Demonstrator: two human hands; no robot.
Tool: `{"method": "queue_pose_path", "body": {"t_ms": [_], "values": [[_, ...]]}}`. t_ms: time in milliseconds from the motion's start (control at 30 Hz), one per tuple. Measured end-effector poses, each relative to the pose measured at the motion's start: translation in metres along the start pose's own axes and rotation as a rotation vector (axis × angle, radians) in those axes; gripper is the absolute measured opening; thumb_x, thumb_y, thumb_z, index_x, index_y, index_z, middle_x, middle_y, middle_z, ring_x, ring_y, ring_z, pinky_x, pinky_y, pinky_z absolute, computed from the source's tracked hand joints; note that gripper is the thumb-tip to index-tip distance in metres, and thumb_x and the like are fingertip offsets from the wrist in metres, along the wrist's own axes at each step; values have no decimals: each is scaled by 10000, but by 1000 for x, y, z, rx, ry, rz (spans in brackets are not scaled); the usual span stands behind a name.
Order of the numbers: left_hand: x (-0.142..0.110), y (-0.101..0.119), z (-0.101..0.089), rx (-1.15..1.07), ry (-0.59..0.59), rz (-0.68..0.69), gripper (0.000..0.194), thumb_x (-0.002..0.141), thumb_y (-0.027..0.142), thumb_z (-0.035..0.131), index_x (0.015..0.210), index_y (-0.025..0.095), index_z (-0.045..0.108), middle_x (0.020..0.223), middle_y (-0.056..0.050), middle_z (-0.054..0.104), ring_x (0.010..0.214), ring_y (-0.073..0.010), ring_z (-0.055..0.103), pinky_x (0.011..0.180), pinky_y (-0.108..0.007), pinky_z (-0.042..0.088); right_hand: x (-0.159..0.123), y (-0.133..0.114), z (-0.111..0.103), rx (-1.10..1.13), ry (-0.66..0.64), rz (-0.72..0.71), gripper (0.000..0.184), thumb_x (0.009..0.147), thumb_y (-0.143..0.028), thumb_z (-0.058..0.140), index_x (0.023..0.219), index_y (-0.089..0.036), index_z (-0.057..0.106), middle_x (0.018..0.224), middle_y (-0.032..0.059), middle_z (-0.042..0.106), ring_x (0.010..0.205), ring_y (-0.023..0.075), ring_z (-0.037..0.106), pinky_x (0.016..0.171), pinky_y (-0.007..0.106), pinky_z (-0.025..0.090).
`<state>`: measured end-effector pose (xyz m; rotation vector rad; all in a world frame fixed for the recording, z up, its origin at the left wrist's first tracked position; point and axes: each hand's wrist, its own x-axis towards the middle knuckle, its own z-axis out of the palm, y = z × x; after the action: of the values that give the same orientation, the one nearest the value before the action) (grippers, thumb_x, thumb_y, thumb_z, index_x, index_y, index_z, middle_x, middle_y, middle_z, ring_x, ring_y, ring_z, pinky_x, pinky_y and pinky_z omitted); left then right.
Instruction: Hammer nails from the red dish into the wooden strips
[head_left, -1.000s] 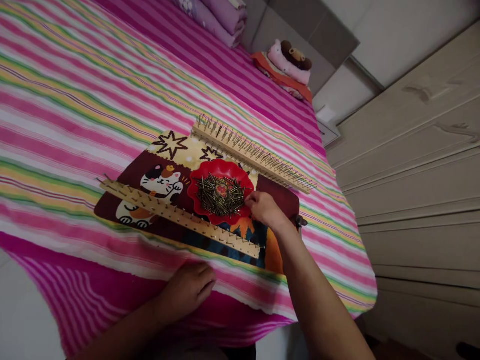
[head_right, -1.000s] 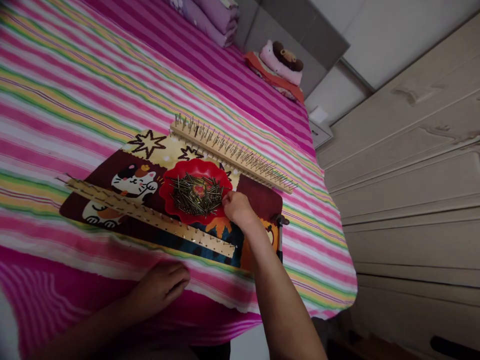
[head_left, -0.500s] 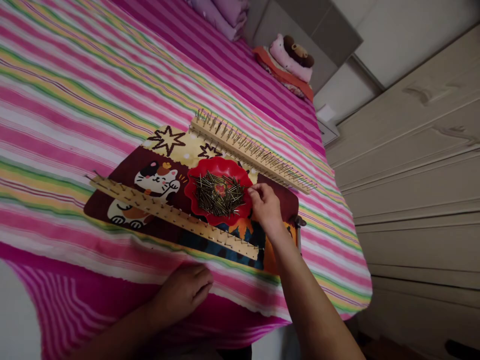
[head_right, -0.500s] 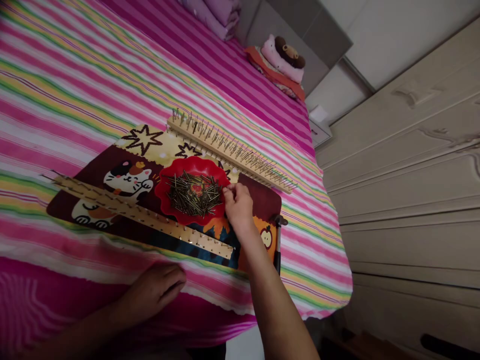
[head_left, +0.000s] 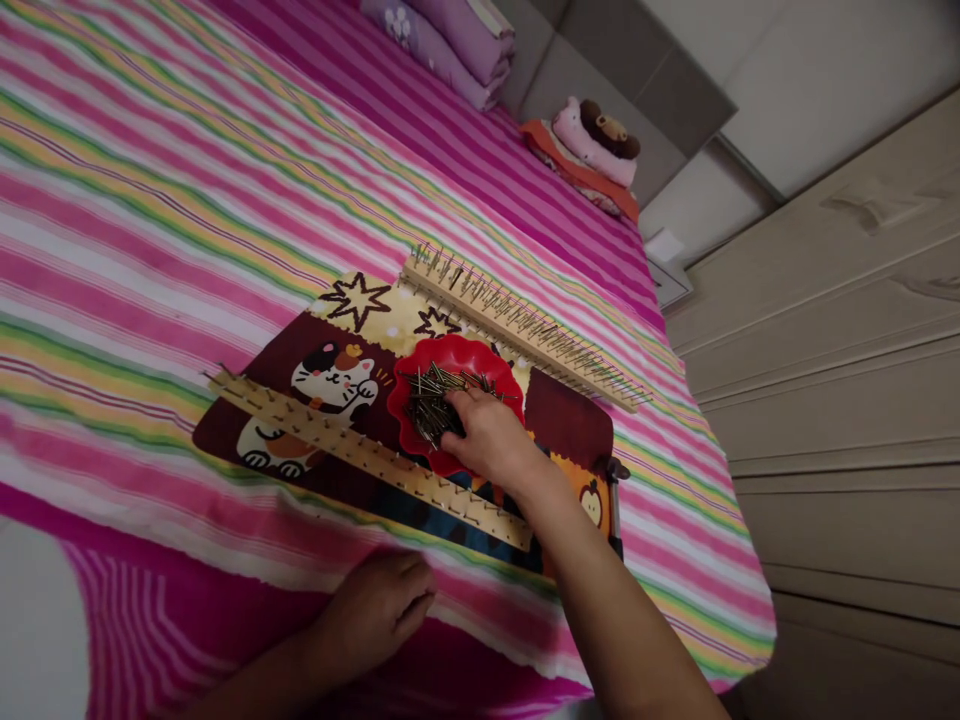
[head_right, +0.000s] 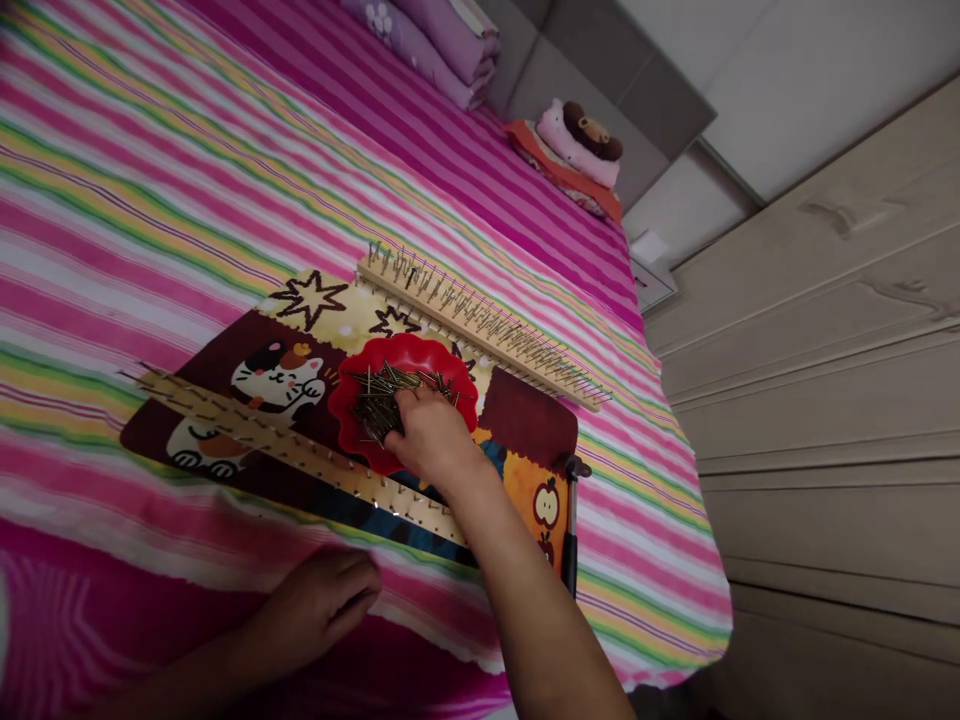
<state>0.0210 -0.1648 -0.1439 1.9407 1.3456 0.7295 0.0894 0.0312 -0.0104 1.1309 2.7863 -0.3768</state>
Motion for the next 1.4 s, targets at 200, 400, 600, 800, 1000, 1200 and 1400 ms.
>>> {"method": "queue_pose_path", "body": {"t_ms": [200,400,600,800,1000,1200,1400], "values": [[0,0,-2,-25,-26,-1,133,878,189,454,760,184,516,754,-1,601,682,-125,541,609,-251,340,8,19,4,135,152,137,232,806,-142,535,995,-176,666,929,57,700,856,171,626,812,262,453],[-2,-2,1,-31,-20,-16,139,888,202,446,767,187,514,764,0,604,696,-129,540,622,-255,336,14,31,7,172,302,227,143,785,-154,568,849,-209,683,852,28,706,832,172,630,794,263,460],[-2,-2,1,-26,-30,-25,144,890,212,452,760,187,509,754,1,600,687,-131,537,620,-258,328,16,38,5,117,362,234,176,787,-137,550,882,-192,688,900,53,702,885,194,624,829,285,454],[-1,-3,1,-27,-30,-19,136,887,205,452,764,187,507,761,0,604,691,-130,540,620,-255,328,8,33,-3,9,389,260,282,838,-142,501,1071,-115,659,1025,134,643,942,237,590,854,333,456],[0,-2,0,-23,-29,-18,146,887,204,452,756,184,513,756,-3,605,688,-132,544,616,-257,330,4,-7,-5,-9,253,-19,434,861,-353,566,1246,-153,581,1173,126,587,1107,258,506,972,378,401],[0,-2,0,-27,-32,-21,156,889,207,446,750,185,513,744,0,602,679,-129,541,613,-256,336,21,-9,3,11,76,6,391,845,-243,554,1223,-149,580,1131,121,603,1002,219,573,894,327,441],[-1,-2,0,-9,-19,-13,149,884,205,456,749,187,515,751,-2,607,680,-132,544,612,-259,336,27,17,2,33,191,71,288,802,-111,502,1043,-141,658,976,93,669,938,200,593,871,297,447]]}}
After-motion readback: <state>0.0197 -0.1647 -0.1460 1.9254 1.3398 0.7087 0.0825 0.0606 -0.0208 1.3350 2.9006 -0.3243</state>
